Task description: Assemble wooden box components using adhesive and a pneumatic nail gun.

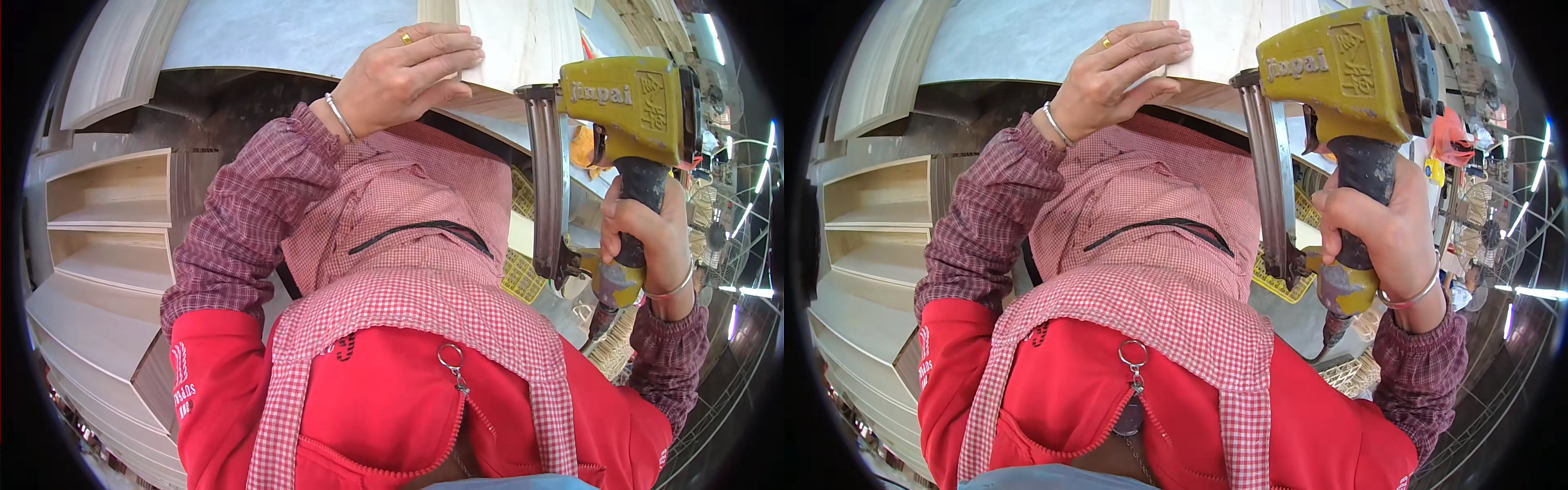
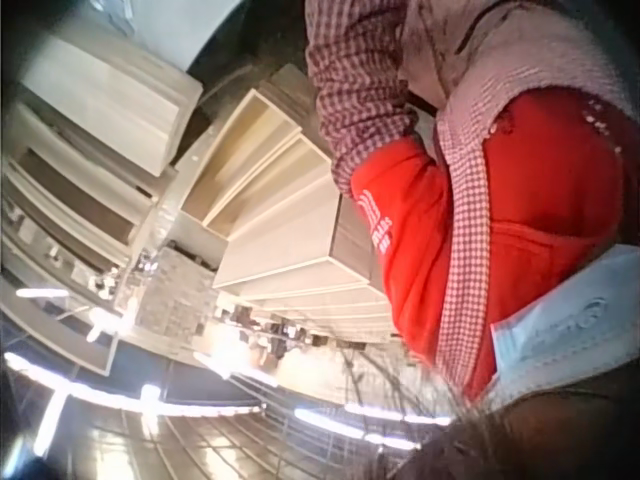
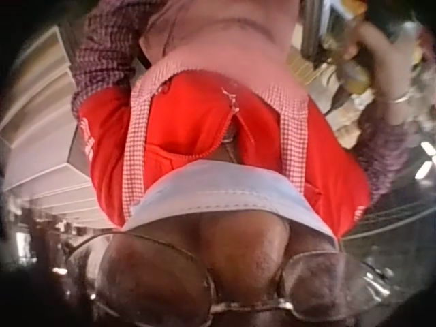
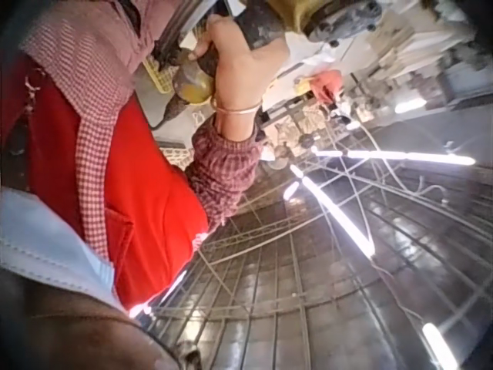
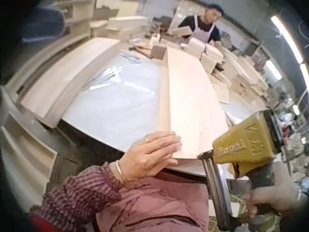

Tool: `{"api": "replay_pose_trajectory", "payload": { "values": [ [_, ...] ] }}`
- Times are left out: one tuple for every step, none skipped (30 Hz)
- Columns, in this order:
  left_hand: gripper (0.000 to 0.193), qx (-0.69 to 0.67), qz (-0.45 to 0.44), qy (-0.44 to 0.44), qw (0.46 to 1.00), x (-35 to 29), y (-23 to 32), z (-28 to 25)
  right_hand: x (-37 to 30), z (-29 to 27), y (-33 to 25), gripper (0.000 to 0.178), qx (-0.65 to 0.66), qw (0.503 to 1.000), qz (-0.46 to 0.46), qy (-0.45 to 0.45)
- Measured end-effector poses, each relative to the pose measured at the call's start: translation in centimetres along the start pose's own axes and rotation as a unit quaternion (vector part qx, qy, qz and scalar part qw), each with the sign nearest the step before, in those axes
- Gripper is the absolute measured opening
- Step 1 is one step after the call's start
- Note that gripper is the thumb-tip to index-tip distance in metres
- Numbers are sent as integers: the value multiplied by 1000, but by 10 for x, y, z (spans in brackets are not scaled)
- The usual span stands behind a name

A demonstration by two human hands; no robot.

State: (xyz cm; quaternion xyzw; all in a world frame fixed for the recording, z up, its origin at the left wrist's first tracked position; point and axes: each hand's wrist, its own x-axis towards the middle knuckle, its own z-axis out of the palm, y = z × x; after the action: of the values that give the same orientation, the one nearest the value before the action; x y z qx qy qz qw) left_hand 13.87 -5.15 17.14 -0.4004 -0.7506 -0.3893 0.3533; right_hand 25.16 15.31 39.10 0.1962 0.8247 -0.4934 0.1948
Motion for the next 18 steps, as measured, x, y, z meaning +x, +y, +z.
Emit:
{"api": "replay_pose_trajectory", "payload": {
  "values": [
    [38, -5, 1, -2, 1000, -1, -1, 0, 0, 1, -1, 20, 2, 1000, 0, 4],
    [38, -4, -1, 0, 1000, -1, -1, 0, 0, 2, -3, 20, -1, 1000, 1, 3],
    [40, -9, -3, -12, 1000, 0, 0, -1, -1, 3, -4, 20, -6, 1000, -3, -4],
    [44, -13, -5, -24, 1000, 1, 1, -2, -1, 3, -6, 20, -12, 1000, -7, -10],
    [49, -17, -6, -35, 999, 2, 2, -3, -2, 4, -7, 19, -17, 1000, -12, -17],
    [54, -21, -8, -47, 999, 3, 3, -4, -2, 5, -9, 19, -23, 999, -16, -23],
    [54, -20, -10, -45, 999, 3, 3, -3, -2, 6, -10, 19, -25, 999, -16, -25],
    [58, -12, -9, -44, 999, 2, 4, -2, -2, 7, -12, 19, -30, 999, -19, -29],
    [61, -4, -7, -43, 999, 1, 4, 0, -2, 8, -13, 19, -35, 999, -21, -34],
    [64, 4, -6, -42, 999, 1, 4, 2, -2, 10, -14, 19, -40, 998, -24, -38],
    [67, 12, -4, -41, 999, 1, 5, 3, -2, 10, -15, 19, -44, 998, -27, -42],
    [67, 12, -5, -39, 999, 2, 5, 4, -2, 11, -15, 19, -46, 998, -27, -42],
    [67, 17, -4, -38, 999, 2, 6, 5, -2, 11, -16, 18, -47, 998, -26, -41],
    [66, 21, -2, -36, 999, 3, 6, 5, -2, 12, -16, 18, -49, 998, -26, -39],
    [66, 25, 0, -35, 999, 3, 7, 6, -2, 12, -15, 17, -50, 998, -25, -37],
    [65, 29, 2, -34, 999, 3, 7, 6, -2, 12, -15, 16, -52, 998, -25, -35],
    [65, 30, 2, -33, 999, 3, 7, 6, -2, 12, -16, 16, -52, 998, -25, -35],
    [65, 28, 1, -32, 999, 3, 7, 6, -1, 12, -16, 16, -56, 997, -23, -38]
  ]
}}
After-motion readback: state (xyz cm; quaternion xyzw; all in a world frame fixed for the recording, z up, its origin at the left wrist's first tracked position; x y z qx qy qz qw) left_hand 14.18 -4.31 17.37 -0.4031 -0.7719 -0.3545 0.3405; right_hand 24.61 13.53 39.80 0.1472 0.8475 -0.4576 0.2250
